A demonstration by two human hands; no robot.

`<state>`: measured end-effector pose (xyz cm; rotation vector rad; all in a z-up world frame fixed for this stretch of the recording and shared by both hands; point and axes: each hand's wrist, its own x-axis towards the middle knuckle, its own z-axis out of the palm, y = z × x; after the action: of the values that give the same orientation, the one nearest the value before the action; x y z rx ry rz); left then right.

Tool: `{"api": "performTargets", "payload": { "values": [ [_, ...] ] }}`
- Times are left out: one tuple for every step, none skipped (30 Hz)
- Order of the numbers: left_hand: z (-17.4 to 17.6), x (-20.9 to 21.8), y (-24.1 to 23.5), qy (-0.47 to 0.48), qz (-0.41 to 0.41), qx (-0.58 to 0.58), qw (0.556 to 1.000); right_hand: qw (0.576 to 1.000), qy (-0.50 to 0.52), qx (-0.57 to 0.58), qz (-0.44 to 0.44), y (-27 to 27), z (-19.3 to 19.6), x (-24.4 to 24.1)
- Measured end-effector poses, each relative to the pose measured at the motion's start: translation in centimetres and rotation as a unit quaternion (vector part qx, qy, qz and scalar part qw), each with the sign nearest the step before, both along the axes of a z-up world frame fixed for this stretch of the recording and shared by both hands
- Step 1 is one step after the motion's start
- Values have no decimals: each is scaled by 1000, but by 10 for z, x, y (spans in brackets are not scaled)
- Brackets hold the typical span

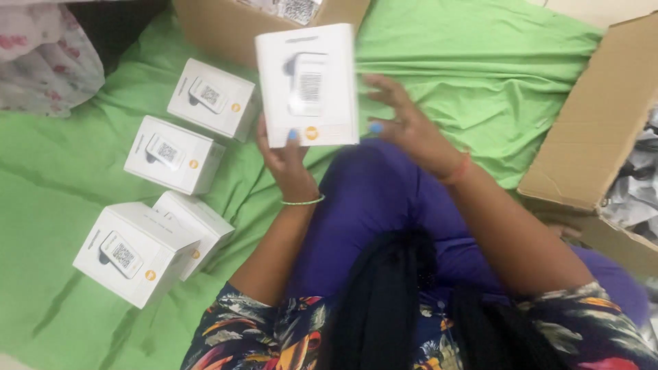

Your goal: The person sits on a green cloth on the floor and packs white product boxes. They open each box, place a black cable wrapped in a plastic bag inside, close the lid, and set the finished box on a stack beside them, repeating with more boxes.

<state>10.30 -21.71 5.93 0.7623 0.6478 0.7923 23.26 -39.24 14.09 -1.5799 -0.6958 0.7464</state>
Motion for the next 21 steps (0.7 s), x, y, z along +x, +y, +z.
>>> {"api": "performTargets", "payload": {
  "values": [
    [-6,14,-10,-5,-7,-1,1000,1000,-5,-1,-7,-25,10,8],
    [-13,25,-21,-18,-70,164,984,994,48,30,-89,-52,19,14],
    [-20,38,-34,-34,-130,324,937,979,98,63,-170,-81,28,19],
    [-9,53,-46,-41,-138,323,935,977,94,64,-180,-111,24,24],
    [3,69,-60,-65,-238,327,912,964,116,135,-196,-141,20,29],
    [15,85,-74,-89,-337,328,878,946,136,206,-211,-172,16,34],
    [30,99,-90,-96,-345,328,874,944,131,207,-221,-195,4,35],
    [44,114,-106,-90,-405,333,847,941,144,196,-236,-218,-9,35],
    [59,129,-122,-85,-462,339,815,937,158,185,-250,-240,-23,36],
    [50,147,-137,-88,-472,341,808,933,156,191,-262,-245,-33,34],
    [41,166,-152,-68,-466,357,806,920,172,207,-284,-249,-42,34],
    [31,183,-165,-44,-461,373,804,905,191,224,-306,-252,-54,32],
    [11,196,-174,-44,-473,375,796,899,193,230,-318,-250,-64,41],
    [-10,209,-185,21,-438,387,811,884,201,237,-349,-251,-74,48],
    [-32,221,-195,85,-400,399,821,867,210,244,-380,-250,-84,56],
    [-48,222,-201,81,-407,400,817,863,207,246,-389,-246,-84,62],
    [-65,224,-205,87,-381,352,850,849,225,211,-430,-241,-85,69],
    [-82,225,-206,95,-351,304,881,832,244,176,-467,-233,-86,77],
    [-93,226,-212,94,-357,305,878,828,244,177,-472,-238,-104,84],
    [-106,220,-214,121,-363,388,838,804,278,155,-502,-239,-124,87],
    [-118,214,-214,145,-366,468,791,778,311,131,-530,-239,-145,89]
  ]
}}
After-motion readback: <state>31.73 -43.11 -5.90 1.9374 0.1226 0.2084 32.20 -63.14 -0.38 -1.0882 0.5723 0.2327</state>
